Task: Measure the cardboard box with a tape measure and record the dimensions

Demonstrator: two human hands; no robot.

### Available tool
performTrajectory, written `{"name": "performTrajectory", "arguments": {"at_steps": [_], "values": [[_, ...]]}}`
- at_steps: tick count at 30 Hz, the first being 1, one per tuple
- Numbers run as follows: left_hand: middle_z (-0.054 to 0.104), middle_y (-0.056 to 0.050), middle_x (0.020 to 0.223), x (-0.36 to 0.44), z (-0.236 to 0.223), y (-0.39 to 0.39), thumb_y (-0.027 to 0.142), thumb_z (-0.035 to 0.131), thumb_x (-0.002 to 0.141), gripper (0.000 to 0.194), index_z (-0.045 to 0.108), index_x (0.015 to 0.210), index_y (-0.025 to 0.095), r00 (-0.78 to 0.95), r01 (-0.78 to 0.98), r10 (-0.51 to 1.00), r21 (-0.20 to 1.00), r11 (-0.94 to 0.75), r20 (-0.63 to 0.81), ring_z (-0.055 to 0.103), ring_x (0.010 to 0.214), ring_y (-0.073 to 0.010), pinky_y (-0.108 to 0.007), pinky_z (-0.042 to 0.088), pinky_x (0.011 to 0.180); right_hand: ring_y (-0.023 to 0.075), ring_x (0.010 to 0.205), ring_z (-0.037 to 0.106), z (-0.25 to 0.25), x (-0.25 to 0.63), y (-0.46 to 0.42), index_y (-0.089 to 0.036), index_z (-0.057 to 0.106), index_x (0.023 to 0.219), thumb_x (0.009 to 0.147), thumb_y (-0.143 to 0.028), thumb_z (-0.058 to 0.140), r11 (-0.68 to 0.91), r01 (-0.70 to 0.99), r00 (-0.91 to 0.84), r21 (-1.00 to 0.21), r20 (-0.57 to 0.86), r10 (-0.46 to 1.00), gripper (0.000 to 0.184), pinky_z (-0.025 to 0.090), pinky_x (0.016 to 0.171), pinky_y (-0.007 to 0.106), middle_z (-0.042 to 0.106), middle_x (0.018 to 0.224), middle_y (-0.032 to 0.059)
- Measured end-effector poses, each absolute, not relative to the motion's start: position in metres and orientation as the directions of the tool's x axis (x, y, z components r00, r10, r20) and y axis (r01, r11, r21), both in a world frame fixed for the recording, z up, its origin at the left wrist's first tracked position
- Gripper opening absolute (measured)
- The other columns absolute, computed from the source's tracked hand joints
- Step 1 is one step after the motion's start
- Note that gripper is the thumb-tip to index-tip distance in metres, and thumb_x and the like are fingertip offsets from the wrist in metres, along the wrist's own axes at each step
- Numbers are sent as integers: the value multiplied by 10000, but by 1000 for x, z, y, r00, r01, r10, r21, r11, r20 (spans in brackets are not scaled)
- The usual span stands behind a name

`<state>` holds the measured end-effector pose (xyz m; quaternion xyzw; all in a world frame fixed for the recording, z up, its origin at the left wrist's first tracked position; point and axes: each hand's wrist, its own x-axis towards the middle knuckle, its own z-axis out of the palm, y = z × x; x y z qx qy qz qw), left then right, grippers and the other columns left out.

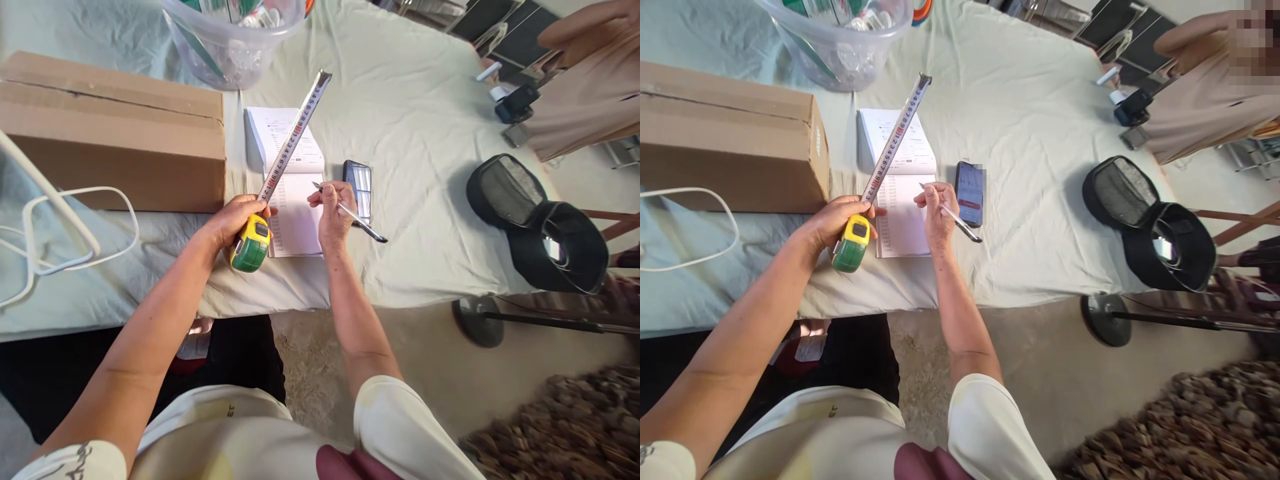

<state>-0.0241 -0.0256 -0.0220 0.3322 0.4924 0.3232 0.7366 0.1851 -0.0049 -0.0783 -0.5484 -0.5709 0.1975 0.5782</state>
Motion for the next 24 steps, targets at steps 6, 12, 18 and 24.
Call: {"name": "performTrajectory", "arguments": {"at_steps": [6, 12, 18, 24], "values": [[758, -96, 967, -25, -22, -27, 151, 585, 832, 128, 563, 706, 153, 286, -181, 818, 810, 558, -499, 651, 551, -123, -230, 501, 510, 174, 846, 668, -74, 203, -11, -234, 571, 954, 971, -540, 513, 164, 634, 239, -756, 392, 888, 311, 555, 867, 380, 696, 936, 27], [753, -77, 914, -25, -28, -28, 173, 603, 747, 81, 557, 680, 171, 168, -211, 856, 830, 516, -489, 641, 548, -136, -237, 481, 504, 226, 961, 620, -81, 207, -14, -242, 519, 1075, 964, -407, 528, 87, 761, 235, -642, 399, 887, 199, 506, 928, 441, 643, 1013, 81], [763, -77, 846, -32, -34, -28, 220, 623, 664, 44, 601, 686, 189, 55, 11, 895, 896, 443, -443, 616, 538, -148, -231, 435, 472, 207, 873, 630, -84, 209, -15, -254, 475, 1060, 993, -418, 477, 48, 750, 270, -660, 372, 888, 177, 511, 836, 381, 636, 980, 67], [753, -98, 772, -38, -36, -27, 265, 620, 656, 77, 595, 693, 202, 41, 88, 893, 892, 443, -448, 630, 539, -196, -257, 402, 424, 169, 728, 603, -82, 217, -15, -263, 462, 1003, 988, -401, 483, 24, 750, 281, -662, 350, 894, 141, 478, 722, 314, 623, 919, 27]]}}
